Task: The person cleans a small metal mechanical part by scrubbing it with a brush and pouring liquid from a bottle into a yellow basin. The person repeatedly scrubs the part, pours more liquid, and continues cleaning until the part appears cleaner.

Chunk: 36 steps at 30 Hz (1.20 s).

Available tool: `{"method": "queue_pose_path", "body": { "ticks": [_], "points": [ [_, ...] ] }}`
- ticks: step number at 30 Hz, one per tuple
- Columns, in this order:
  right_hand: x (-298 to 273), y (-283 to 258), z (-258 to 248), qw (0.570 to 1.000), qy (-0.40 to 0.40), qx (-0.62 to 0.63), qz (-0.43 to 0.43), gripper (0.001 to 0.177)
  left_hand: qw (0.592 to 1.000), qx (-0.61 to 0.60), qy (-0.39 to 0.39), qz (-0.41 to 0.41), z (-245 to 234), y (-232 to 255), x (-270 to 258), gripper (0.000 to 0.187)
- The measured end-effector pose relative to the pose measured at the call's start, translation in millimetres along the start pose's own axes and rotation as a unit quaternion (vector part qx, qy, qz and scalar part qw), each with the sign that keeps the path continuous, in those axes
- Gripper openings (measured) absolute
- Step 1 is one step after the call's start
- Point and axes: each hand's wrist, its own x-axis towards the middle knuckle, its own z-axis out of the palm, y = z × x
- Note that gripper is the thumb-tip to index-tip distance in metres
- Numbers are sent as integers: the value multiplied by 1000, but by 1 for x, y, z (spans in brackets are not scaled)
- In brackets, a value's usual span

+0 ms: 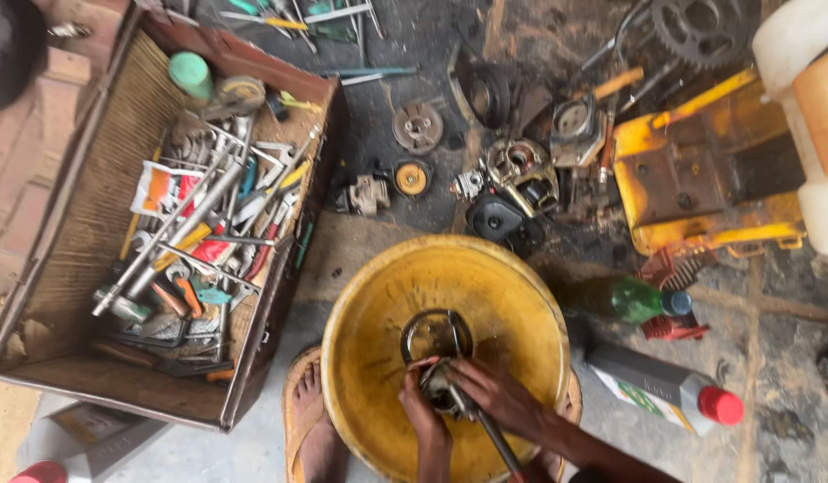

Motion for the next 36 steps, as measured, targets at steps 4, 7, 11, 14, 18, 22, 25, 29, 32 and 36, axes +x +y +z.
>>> {"method": "queue_pose_path", "body": {
  "ticks": [4,7,11,14,18,22,25,29,32,36],
  "points": [
    [-23,-9,33,996,-35,61,54,46,993,-63,27,-96,-5,-1,3,51],
    [-5,23,29,996,61,57,29,45,994,3,37,-104,8,-12,-6,56],
    [-31,21,33,999,17,-29,-16,44,993,-62,26,-97,-6,-20,5,58],
    [-33,16,41,999,1,16,-45,38,982,-152,13,-115,-16,-39,21,53],
    [-15,22,6,999,32,14,16,49,988,-8,74,-134,1,-47,11,49],
    [-21,-4,8,993,34,-82,-73,38,992,-38,54,-103,-3,-16,12,52],
    [-15,-9,21,996,-43,78,15,27,995,-28,23,-95,0,-18,3,53],
    [-8,14,-8,992,3,94,90,51,995,-81,-48,-16,10,-6,-8,46],
    [-22,12,6,995,-41,27,84,38,994,-58,0,-89,6,3,0,48],
    [-23,-7,8,997,-15,70,6,42,984,-145,-28,-95,-2,-19,-7,43]
  ]
}}
